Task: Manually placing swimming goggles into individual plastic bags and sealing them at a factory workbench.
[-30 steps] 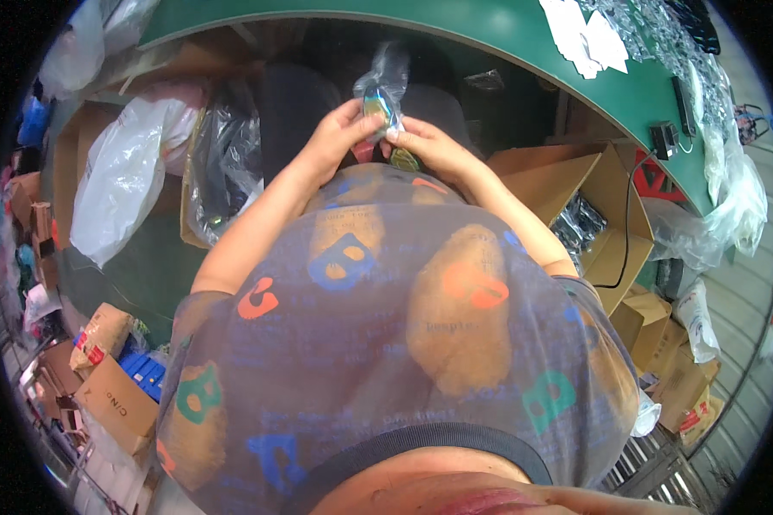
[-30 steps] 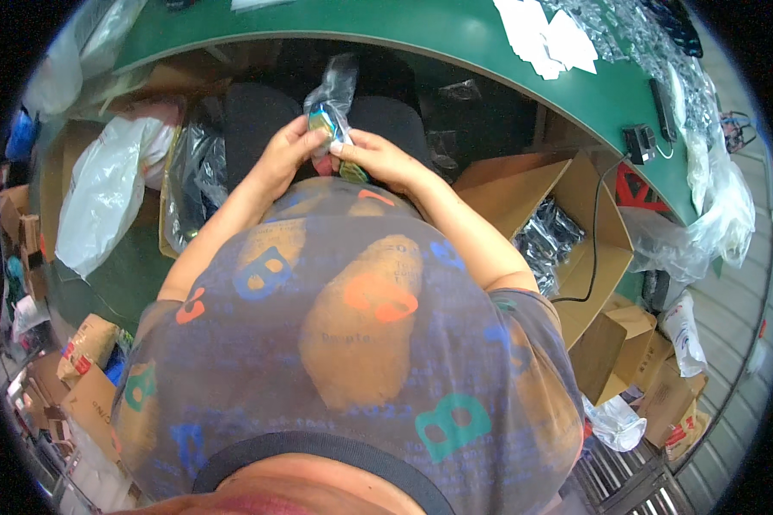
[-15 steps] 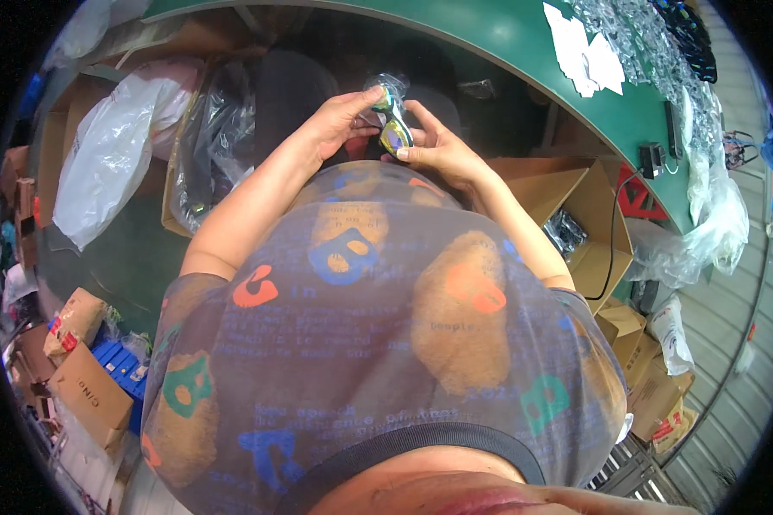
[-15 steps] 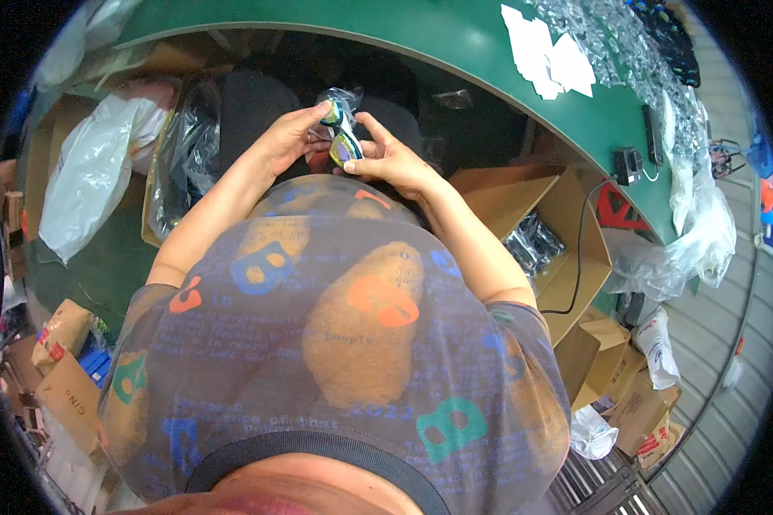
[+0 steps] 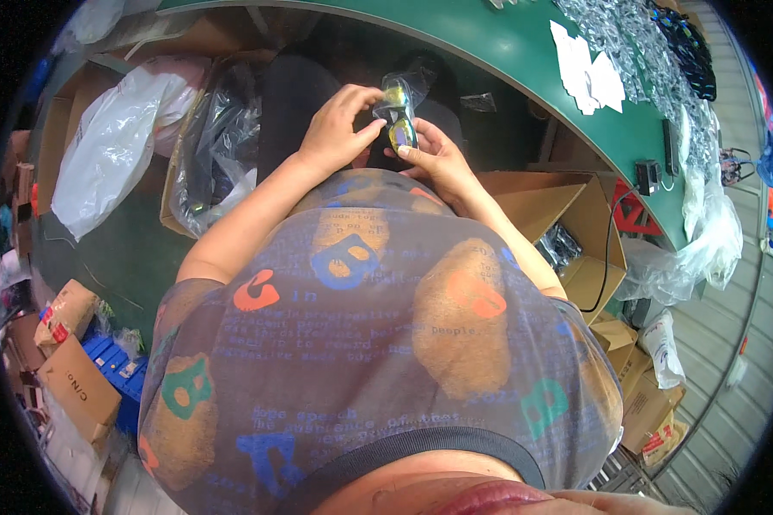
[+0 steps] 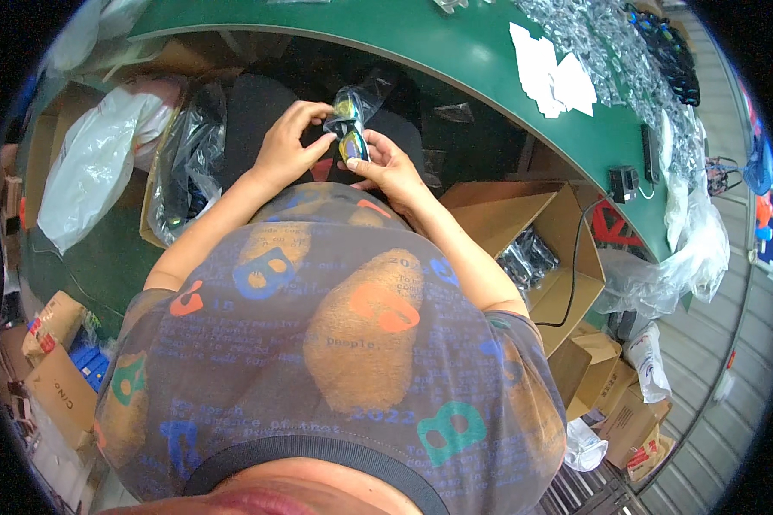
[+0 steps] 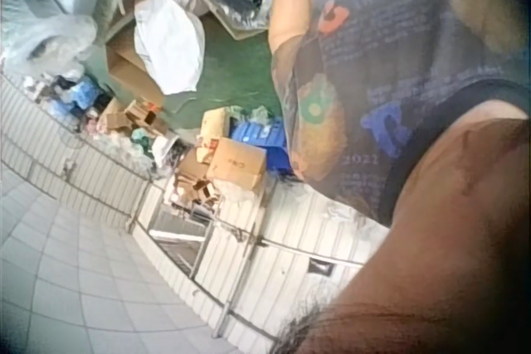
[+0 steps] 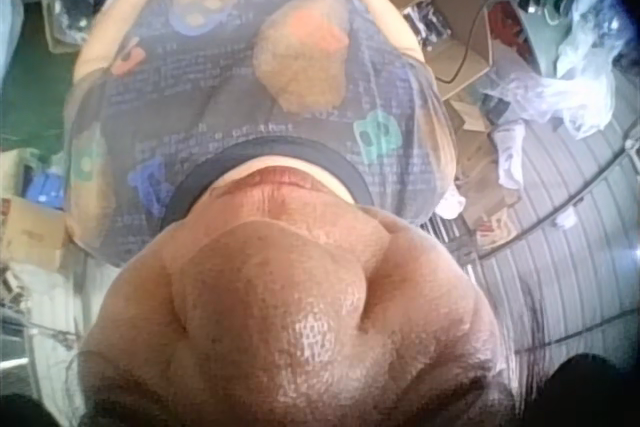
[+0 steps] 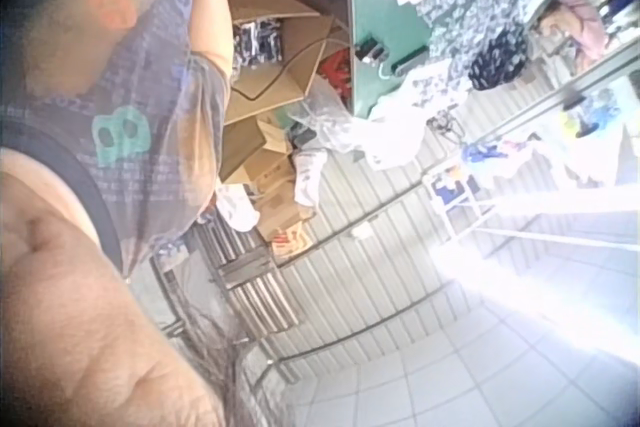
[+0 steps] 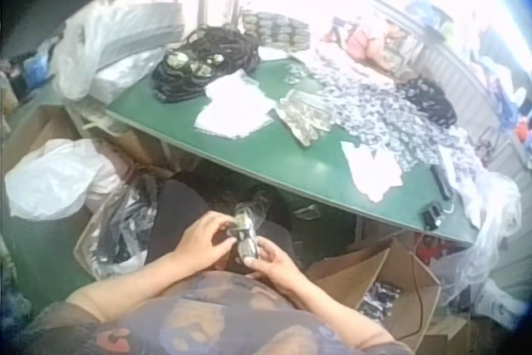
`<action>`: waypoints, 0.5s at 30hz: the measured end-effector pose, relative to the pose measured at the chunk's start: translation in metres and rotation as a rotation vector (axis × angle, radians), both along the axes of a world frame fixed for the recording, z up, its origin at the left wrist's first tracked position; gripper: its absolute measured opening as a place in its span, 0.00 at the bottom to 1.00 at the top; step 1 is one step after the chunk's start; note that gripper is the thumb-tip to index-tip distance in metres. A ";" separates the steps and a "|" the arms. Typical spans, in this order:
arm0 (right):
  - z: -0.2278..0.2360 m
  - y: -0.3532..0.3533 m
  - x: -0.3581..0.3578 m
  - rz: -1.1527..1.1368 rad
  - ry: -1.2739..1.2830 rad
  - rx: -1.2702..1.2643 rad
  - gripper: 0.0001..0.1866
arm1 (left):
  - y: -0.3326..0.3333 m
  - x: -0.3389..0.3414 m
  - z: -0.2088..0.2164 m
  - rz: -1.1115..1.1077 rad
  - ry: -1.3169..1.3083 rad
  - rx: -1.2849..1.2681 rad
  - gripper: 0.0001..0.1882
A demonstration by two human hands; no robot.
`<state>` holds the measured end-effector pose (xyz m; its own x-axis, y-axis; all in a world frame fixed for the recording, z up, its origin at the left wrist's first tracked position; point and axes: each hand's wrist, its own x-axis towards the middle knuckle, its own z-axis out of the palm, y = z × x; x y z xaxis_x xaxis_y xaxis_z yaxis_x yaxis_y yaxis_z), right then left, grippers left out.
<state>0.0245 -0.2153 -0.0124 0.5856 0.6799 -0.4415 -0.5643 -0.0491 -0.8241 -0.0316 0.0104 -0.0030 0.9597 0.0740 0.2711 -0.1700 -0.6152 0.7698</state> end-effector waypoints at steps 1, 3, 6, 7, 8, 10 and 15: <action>-0.001 0.001 0.000 -0.007 -0.004 0.020 0.31 | 0.000 0.004 -0.005 -0.023 -0.092 0.049 0.12; 0.000 0.003 0.000 -0.017 -0.012 0.040 0.30 | -0.001 0.006 -0.008 -0.015 -0.097 0.044 0.10; 0.002 0.003 0.001 -0.093 0.128 0.080 0.28 | -0.005 0.007 -0.008 -0.020 -0.122 0.039 0.06; -0.001 0.002 0.002 -0.098 0.165 0.124 0.29 | -0.006 0.005 -0.008 -0.072 -0.142 0.028 0.05; -0.004 0.001 0.004 -0.103 0.202 0.167 0.29 | -0.008 0.004 -0.008 -0.125 -0.163 0.017 0.05; -0.005 0.002 0.004 -0.122 0.215 0.168 0.30 | -0.010 0.002 -0.008 -0.134 -0.128 -0.004 0.05; -0.001 0.005 0.000 -0.128 0.182 0.184 0.27 | -0.008 0.000 -0.014 -0.111 -0.011 -0.119 0.06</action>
<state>0.0246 -0.2099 -0.0138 0.5941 0.6839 -0.4234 -0.6958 0.1730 -0.6970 -0.0315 0.0027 -0.0174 0.9609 -0.0004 0.2769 -0.2405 -0.4965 0.8340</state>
